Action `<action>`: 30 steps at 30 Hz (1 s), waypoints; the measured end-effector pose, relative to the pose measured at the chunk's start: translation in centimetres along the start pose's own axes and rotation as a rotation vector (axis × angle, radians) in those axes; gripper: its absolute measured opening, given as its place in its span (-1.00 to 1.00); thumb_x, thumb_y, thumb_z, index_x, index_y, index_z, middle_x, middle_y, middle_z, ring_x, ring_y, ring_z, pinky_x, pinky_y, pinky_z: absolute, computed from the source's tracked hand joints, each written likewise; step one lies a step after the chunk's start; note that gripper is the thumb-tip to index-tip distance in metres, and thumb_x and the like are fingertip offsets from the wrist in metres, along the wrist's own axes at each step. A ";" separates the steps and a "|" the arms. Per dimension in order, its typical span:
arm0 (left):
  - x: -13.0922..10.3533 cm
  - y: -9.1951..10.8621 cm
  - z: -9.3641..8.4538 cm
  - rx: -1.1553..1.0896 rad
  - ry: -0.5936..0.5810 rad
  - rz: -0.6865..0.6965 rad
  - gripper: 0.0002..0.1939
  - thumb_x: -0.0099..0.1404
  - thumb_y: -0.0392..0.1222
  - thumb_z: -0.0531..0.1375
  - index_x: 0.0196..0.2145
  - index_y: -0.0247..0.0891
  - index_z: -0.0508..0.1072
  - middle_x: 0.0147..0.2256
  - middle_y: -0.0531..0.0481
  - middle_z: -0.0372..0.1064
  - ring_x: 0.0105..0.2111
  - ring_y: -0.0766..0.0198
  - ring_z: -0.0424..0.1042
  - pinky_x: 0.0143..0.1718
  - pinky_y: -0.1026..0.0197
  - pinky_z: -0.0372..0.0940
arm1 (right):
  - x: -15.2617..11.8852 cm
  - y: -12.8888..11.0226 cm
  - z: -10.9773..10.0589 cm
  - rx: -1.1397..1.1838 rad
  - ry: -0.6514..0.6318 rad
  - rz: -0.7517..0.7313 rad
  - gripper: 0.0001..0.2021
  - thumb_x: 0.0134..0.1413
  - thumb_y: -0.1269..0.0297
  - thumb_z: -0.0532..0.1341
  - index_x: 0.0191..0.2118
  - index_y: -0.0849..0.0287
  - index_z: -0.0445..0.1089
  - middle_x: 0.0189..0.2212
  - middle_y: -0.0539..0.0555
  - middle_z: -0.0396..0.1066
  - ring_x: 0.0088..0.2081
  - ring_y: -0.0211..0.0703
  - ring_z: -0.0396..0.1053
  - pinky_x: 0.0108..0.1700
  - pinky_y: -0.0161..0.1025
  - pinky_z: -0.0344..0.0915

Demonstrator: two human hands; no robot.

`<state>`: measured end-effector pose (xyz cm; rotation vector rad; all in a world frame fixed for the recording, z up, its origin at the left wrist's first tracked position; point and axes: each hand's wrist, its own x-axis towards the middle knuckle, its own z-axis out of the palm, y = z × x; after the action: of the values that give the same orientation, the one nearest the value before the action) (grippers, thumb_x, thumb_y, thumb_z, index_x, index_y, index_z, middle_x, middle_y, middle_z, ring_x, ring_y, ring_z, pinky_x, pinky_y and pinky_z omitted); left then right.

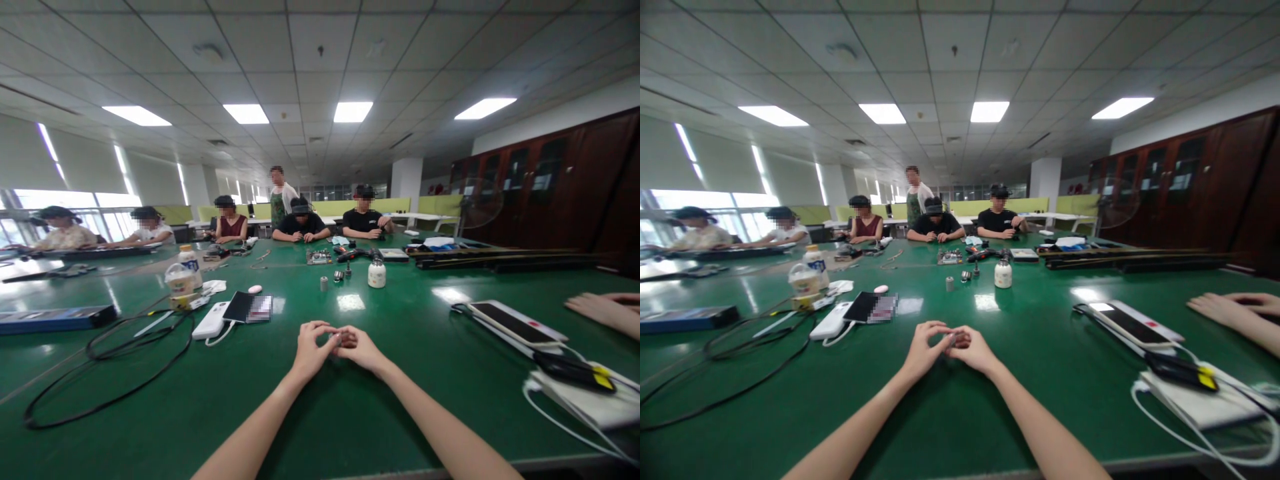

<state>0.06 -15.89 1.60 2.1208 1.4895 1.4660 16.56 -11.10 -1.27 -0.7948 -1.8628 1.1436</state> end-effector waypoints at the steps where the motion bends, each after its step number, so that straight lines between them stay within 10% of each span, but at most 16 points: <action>1: 0.0 0.0 0.1 0.003 0.005 -0.004 -0.88 0.24 -0.10 0.29 -0.28 -0.07 0.63 -0.17 -0.03 0.50 -0.04 0.05 0.37 0.05 0.01 0.24 | 0.0 0.1 0.0 0.005 -0.004 0.007 -0.73 0.27 0.24 0.23 0.03 0.22 0.36 -0.05 0.12 0.42 -0.14 -0.07 0.47 -0.12 -0.04 0.45; 22: 0.0 -3.4 -1.5 0.332 -0.015 -0.223 -0.78 0.18 -0.04 0.35 -0.32 -0.24 0.58 -0.13 -0.08 0.44 0.02 -0.04 0.28 0.04 -0.18 0.15 | -0.3 -0.5 -0.1 -0.008 -0.001 0.005 -0.77 0.27 0.26 0.23 -0.02 0.24 0.38 -0.08 0.10 0.45 -0.14 -0.08 0.47 -0.10 -0.04 0.45; 30: 0.2 -0.7 -1.6 0.228 -0.012 -0.076 -0.82 0.39 -0.12 0.19 -0.18 -0.23 0.53 -0.11 -0.07 0.47 -0.01 0.08 0.38 0.05 -0.10 0.24 | -0.3 -0.4 0.0 0.002 0.001 0.002 -0.77 0.27 0.26 0.23 -0.02 0.24 0.38 -0.09 0.10 0.45 -0.16 -0.09 0.47 -0.12 -0.05 0.45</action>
<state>-1.58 -15.96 2.14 2.1629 1.7882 1.3110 16.67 -11.50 -0.96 -0.7968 -1.8598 1.1458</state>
